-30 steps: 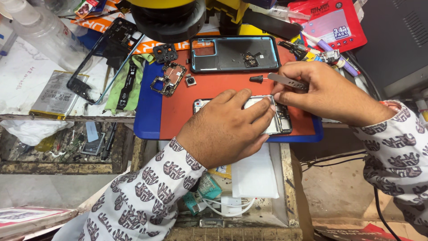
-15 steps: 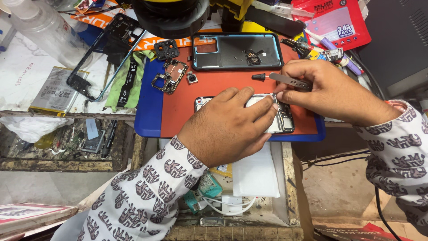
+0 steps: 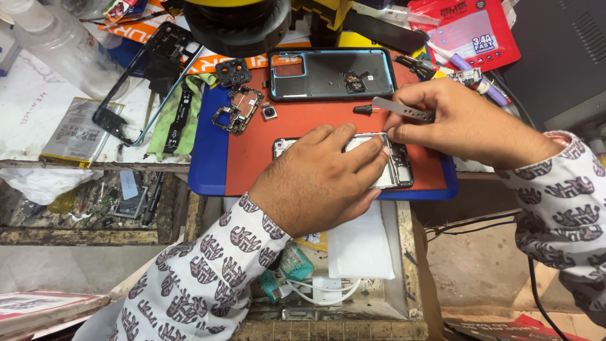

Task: The person works on the internal components of a disassembled mobile phone. Using tweezers and by hand, they manipulate small parts, including cables and circuit boards, within the phone's frame while it sits on a blue mat at a repair station.

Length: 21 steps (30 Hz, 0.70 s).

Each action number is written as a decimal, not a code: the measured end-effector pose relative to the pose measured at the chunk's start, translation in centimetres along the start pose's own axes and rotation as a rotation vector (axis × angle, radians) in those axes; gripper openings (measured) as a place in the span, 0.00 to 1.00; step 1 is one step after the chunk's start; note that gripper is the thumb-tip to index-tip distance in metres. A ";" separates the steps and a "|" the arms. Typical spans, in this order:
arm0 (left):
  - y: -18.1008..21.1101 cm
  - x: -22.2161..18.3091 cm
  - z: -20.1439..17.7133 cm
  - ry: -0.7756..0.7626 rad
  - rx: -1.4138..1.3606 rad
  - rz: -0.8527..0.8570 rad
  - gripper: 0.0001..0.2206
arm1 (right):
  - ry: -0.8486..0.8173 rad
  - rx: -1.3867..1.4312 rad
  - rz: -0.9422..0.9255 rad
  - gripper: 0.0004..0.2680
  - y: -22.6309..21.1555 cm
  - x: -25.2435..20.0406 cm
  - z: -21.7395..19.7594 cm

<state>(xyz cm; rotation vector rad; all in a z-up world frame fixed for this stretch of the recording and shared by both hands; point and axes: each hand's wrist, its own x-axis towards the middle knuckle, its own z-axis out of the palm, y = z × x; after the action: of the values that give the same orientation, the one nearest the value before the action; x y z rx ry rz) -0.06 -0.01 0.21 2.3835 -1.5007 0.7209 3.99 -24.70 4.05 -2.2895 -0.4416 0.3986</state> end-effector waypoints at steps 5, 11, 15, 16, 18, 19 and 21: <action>0.0 0.0 0.0 0.006 0.004 0.002 0.22 | 0.031 -0.016 0.012 0.07 0.2 0.2 0.1; 0.0 -0.1 0.3 0.016 0.009 0.005 0.22 | 0.034 -0.054 0.074 0.05 0.3 0.1 0.4; 0.0 0.0 0.1 0.013 0.009 0.002 0.21 | 0.025 -0.041 0.063 0.03 0.2 0.4 0.3; 0.1 0.0 0.1 0.012 0.006 0.000 0.21 | 0.021 -0.029 0.053 0.04 0.1 0.5 0.2; 0.1 0.0 -0.1 0.013 0.000 -0.002 0.20 | 0.016 -0.015 0.058 0.04 -0.2 0.6 0.2; 0.1 0.0 -0.2 0.013 -0.002 -0.003 0.20 | 0.014 -0.014 0.071 0.04 -0.3 0.6 0.3; 0.2 0.1 -0.3 0.009 0.008 -0.003 0.20 | 0.015 -0.005 0.079 0.05 -0.5 0.6 0.3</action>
<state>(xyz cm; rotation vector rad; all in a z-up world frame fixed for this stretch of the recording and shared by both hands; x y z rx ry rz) -0.29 -0.08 0.50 2.3845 -1.4925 0.7375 4.29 -23.91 4.15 -2.3182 -0.3463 0.4194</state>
